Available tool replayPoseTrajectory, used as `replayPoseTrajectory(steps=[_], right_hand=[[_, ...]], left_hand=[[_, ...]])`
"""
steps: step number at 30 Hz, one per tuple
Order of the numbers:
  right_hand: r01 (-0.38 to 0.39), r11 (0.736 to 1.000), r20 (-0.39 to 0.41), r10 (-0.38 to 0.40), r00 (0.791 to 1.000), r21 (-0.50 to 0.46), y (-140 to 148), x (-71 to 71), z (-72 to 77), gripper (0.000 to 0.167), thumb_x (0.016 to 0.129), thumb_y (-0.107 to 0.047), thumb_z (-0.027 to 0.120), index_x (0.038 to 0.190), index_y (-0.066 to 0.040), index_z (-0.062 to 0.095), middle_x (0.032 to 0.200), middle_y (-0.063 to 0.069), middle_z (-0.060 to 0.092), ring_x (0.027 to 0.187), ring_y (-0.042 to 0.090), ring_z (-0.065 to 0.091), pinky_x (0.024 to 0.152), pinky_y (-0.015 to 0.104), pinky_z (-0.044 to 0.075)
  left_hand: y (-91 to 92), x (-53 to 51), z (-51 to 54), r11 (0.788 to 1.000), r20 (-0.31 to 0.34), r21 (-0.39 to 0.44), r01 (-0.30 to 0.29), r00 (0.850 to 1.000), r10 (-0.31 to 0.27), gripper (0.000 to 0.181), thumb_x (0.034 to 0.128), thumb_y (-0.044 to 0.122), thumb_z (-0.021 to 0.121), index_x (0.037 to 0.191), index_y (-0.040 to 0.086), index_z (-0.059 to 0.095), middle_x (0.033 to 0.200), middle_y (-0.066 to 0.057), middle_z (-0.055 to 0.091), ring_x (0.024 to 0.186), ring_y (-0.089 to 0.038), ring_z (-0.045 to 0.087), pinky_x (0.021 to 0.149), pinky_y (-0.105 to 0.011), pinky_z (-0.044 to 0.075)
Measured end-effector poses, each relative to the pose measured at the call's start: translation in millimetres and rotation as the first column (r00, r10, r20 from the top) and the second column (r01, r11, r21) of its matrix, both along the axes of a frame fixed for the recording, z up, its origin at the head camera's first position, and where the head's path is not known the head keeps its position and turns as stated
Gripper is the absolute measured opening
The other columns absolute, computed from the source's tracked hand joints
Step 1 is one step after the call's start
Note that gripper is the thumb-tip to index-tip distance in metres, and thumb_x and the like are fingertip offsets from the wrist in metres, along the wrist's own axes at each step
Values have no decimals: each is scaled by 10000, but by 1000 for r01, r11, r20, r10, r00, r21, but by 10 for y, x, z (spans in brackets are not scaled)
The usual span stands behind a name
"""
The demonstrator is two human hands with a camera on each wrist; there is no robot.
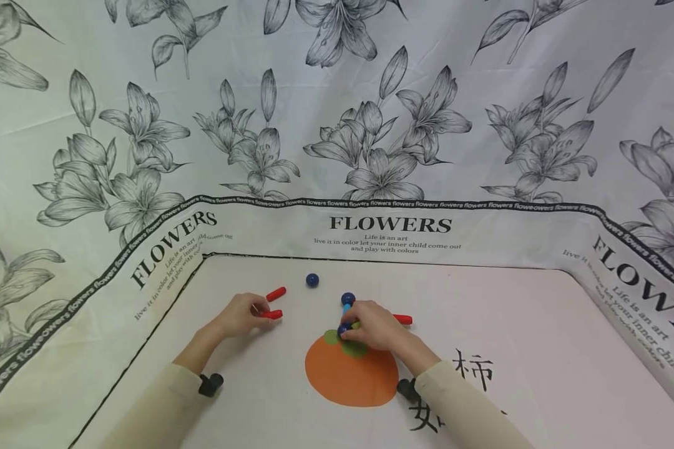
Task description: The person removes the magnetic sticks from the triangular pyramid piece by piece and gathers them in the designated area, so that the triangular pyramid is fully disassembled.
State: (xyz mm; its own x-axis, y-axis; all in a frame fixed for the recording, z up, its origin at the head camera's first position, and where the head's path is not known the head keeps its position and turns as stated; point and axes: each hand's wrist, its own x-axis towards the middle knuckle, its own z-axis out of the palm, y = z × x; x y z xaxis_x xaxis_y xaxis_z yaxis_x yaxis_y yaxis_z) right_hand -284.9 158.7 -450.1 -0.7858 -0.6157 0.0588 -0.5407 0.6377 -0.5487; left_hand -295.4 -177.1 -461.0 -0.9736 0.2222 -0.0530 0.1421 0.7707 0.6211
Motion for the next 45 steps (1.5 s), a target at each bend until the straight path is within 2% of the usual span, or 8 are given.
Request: replayPoseTrajectory(steps=[8,17,24,28,32,38,41,45], right_hand=[[5,1000,-7,-5,1000,12,-1,12,-1,171,894,-183,806,1047,-108,793,885,-70,624,863,228,578,732,284,474],[-8,1000,6,8,1000,3,55,-3,41,241,899,-180,802,1109,-71,757,978,2,695,908,240,602,797,308,517],[-3,1000,-27,4,1000,15,136,-32,73,198,890,-107,789,1067,-29,748,955,44,700,882,255,600,780,323,514],[50,995,-82,-43,996,83,159,-38,70,142,874,-110,795,1011,-78,773,933,12,699,897,226,575,834,384,496],[75,990,-131,-58,990,123,152,-37,52,117,868,-149,813,975,-110,786,911,-4,691,890,201,548,849,421,474],[77,989,-154,-58,986,123,122,-29,7,92,868,-173,824,936,-120,794,844,-60,661,843,153,518,826,392,450],[74,990,-161,-54,986,119,108,-17,4,82,863,-176,829,916,-123,797,788,-109,631,797,135,501,779,366,436],[78,990,-159,-59,986,117,101,0,12,75,862,-171,831,910,-123,798,764,-137,619,781,131,497,778,369,429]], left_hand=[[-275,-158,-59,999,-1,-28,-30,1000,30,148,851,161,845,909,119,715,903,-15,622,905,-208,544,793,-344,485],[-312,-266,-92,999,35,-32,-35,999,36,156,862,153,830,974,119,726,940,-31,626,939,-220,545,820,-360,493],[-307,-276,-69,999,42,-25,-21,999,22,157,870,144,822,998,111,738,942,-34,630,928,-223,546,814,-363,497],[-325,-282,-81,1000,47,-24,-18,999,19,170,873,131,816,1028,109,748,960,-41,632,943,-227,544,829,-374,497],[-337,-262,-66,1000,51,-23,-14,999,15,213,877,111,805,1082,98,748,1008,-58,635,975,-239,545,846,-392,504],[-344,-219,-22,1000,74,-5,-17,997,17,257,891,68,772,1146,91,746,1074,-83,642,1018,-262,551,875,-412,516],[-348,-213,-27,1000,78,-5,-27,997,27,260,899,50,756,1153,103,747,1086,-79,642,1028,-261,550,884,-413,520],[-351,-214,-39,999,83,-7,-40,996,41,261,910,41,738,1160,119,746,1092,-76,637,1040,-265,546,889,-411,521]])
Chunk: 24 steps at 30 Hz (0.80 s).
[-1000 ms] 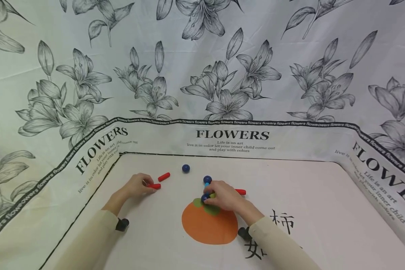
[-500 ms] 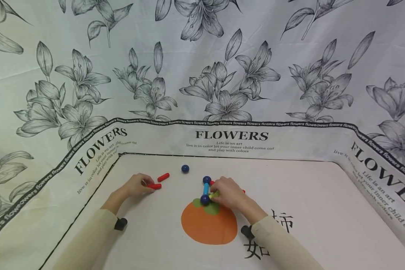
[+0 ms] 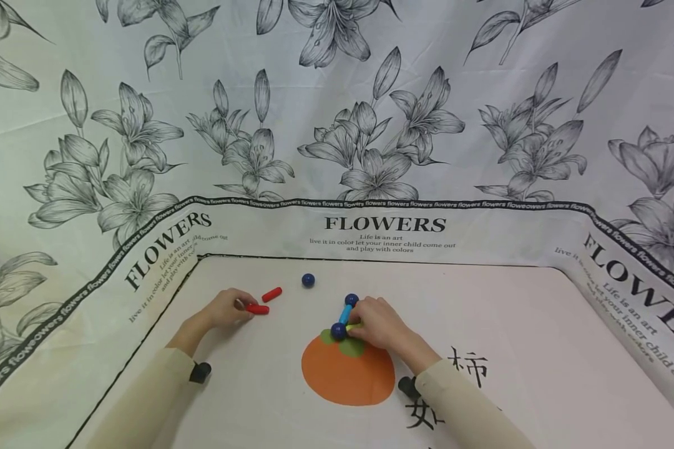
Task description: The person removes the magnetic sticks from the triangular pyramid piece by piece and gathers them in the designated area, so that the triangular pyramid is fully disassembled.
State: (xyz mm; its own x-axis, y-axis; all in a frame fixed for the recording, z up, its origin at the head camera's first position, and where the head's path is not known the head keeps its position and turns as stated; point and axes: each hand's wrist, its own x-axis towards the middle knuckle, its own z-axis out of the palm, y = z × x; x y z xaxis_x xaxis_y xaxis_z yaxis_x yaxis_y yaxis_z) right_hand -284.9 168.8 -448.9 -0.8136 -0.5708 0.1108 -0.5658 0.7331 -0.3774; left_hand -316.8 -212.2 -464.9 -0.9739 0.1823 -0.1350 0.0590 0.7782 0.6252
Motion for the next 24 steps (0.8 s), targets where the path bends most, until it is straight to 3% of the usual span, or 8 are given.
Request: replayPoseTrajectory(steps=[8,12,17,21,24], right_hand=[[-3,1000,20,3,1000,-1,19,11,7,88,867,-173,828,933,-123,799,790,-126,629,796,147,514,769,355,436],[-12,1000,31,12,999,6,21,17,-4,110,867,-174,827,959,-119,801,818,-109,644,811,152,520,764,347,438],[-26,1000,12,26,1000,8,39,27,-30,116,868,-162,822,976,-124,800,848,-89,666,815,140,509,769,353,428],[-43,999,-1,43,999,15,45,20,-45,109,864,-144,825,969,-132,797,846,-81,665,806,123,495,768,351,431],[-50,999,-1,50,999,17,38,12,-59,107,860,-132,827,962,-131,795,853,-64,672,809,125,498,778,362,438]], left_hand=[[-48,18,28,999,-27,-27,47,999,-47,389,906,43,751,1282,87,664,1153,-105,624,1033,-270,556,889,-427,531],[-6,73,122,994,-107,-61,91,990,-97,467,896,60,771,1336,59,616,1206,-125,617,1025,-286,570,889,-444,520],[311,207,242,983,-167,-47,177,969,-183,416,906,105,783,1294,51,646,1203,-120,631,1003,-267,563,878,-402,506],[662,345,235,963,-110,-18,268,957,-268,399,905,175,796,1263,59,666,1172,-111,650,959,-215,563,827,-361,523],[924,398,167,950,-43,-3,314,949,-313,422,895,242,811,1262,85,674,1135,-56,654,946,-186,570,791,-316,536]])
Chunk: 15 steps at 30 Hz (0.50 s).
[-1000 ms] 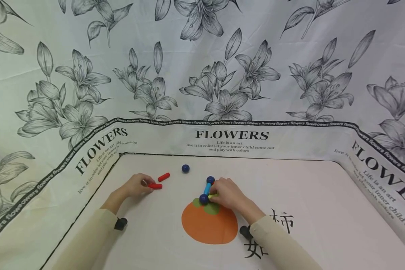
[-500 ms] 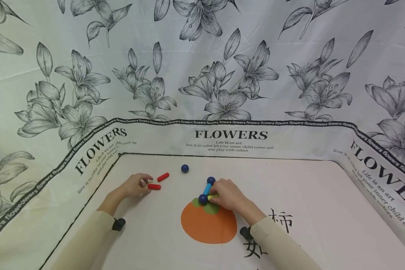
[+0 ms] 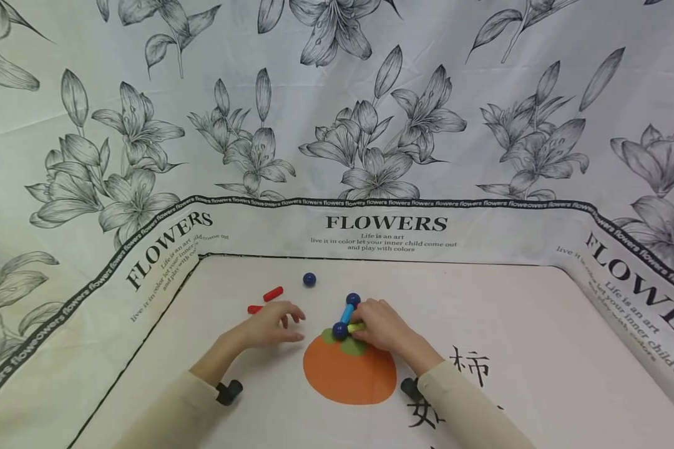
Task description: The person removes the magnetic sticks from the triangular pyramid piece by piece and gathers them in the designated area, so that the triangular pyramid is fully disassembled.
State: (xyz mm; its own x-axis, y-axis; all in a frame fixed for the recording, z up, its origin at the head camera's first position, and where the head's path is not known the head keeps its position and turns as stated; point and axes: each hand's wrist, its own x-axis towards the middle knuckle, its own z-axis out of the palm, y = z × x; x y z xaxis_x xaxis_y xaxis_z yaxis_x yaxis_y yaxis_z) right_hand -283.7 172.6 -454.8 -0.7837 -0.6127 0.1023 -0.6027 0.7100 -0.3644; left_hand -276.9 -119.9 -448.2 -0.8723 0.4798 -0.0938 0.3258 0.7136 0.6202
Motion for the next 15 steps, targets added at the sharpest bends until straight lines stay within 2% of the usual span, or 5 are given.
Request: replayPoseTrajectory(steps=[3,7,10,15], right_hand=[[-4,1000,0,4,1000,3,11,-5,-6,104,859,-124,826,957,-130,793,859,-57,675,815,128,503,792,379,444],[-9,1000,3,9,1000,5,18,-9,-11,109,862,-119,822,967,-118,793,860,-54,669,823,139,505,806,394,445],[-16,1000,1,16,1000,5,19,-16,-15,117,866,-121,819,980,-109,796,858,-52,664,825,141,507,803,386,447],[-23,1000,-10,23,1000,4,26,-31,-10,120,869,-129,818,985,-106,799,850,-44,661,820,141,513,771,345,451]], left_hand=[[254,-8,-74,1000,57,3,27,998,-27,431,893,280,811,1260,96,678,1098,-7,650,953,-167,573,798,-282,534],[508,-55,-137,1000,110,21,15,994,-17,435,896,341,798,1235,94,685,1031,22,655,939,-152,587,796,-276,538],[624,-82,-161,999,136,32,-25,991,21,426,892,385,795,1189,94,699,966,21,651,905,-163,595,774,-294,541],[730,-103,-182,997,136,42,-67,989,60,391,896,392,794,1127,85,719,917,12,646,878,-174,588,771,-307,536]])
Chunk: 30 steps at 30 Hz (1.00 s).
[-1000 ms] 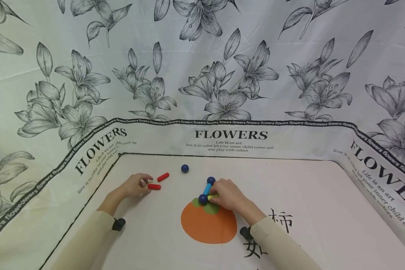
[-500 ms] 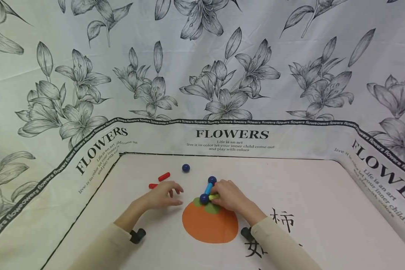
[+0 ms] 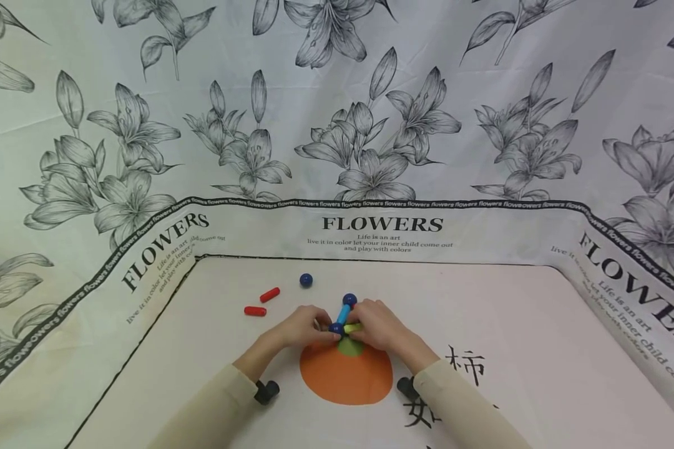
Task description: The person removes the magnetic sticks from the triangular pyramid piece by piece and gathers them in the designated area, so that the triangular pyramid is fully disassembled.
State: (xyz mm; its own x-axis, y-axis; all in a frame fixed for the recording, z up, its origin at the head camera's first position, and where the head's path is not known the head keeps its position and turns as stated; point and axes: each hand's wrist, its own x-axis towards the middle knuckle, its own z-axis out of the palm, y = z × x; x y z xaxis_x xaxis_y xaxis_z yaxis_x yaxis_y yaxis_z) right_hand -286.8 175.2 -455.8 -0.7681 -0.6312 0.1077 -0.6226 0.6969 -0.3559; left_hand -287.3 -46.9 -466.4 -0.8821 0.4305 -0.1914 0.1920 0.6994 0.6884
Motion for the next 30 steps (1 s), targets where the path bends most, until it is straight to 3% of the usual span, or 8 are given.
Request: replayPoseTrajectory(steps=[14,22,30], right_hand=[[-61,997,-44,60,997,-40,1,-21,-24,87,846,-99,824,928,-95,796,824,-64,664,783,167,535,713,298,456],[-19,1000,-2,19,1000,-6,3,-12,-27,117,865,-113,817,980,-94,803,874,-42,684,825,162,539,754,309,476],[-42,999,-21,42,999,-1,25,16,-2,123,868,-131,814,985,-93,808,902,-24,697,845,155,561,769,318,494]], left_hand=[[74,17,4,1000,-32,-2,-3,999,3,370,917,362,780,1122,59,721,858,-10,635,807,-154,580,702,-264,501],[131,36,-7,999,-50,-30,-32,998,31,366,917,357,778,1111,52,719,843,-25,613,804,-160,567,703,-287,481],[48,4,13,999,-36,-25,-33,999,32,331,936,325,761,1121,55,709,887,-28,615,842,-180,570,735,-311,497]])
